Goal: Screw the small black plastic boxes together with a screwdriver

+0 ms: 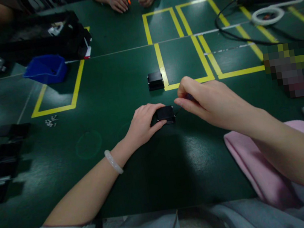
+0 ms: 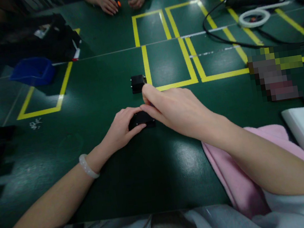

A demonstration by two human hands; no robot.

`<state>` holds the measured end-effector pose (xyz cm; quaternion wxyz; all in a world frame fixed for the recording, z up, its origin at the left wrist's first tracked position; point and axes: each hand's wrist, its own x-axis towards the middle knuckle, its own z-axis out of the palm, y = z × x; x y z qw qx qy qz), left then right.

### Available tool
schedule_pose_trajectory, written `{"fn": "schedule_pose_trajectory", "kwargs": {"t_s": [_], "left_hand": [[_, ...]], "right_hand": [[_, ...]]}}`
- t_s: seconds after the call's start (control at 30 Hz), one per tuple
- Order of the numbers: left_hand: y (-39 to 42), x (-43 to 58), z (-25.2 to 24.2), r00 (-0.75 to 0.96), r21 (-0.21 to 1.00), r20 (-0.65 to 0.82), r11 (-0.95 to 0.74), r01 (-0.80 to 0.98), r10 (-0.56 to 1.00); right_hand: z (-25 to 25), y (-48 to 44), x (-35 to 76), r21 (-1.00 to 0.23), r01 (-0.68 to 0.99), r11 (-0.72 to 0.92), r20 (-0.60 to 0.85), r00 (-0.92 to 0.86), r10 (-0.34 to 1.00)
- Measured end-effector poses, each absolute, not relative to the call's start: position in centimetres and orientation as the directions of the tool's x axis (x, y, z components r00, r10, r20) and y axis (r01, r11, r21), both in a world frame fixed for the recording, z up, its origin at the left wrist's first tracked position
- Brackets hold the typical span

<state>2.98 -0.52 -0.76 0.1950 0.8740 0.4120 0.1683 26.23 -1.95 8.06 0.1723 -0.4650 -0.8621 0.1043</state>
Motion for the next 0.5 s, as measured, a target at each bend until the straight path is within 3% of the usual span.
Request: {"fn": "schedule_pose_trajectory", "kwargs": {"t_s": [0.5], "left_hand": [[-0.56,3.01,-0.80,0.604,0.472,0.137,-0.587,0.657,0.786]], "right_hand": [[8.04,-2.03,26.11,-0.382,0.751,0.539,0.202,-0.501,0.842]]}}
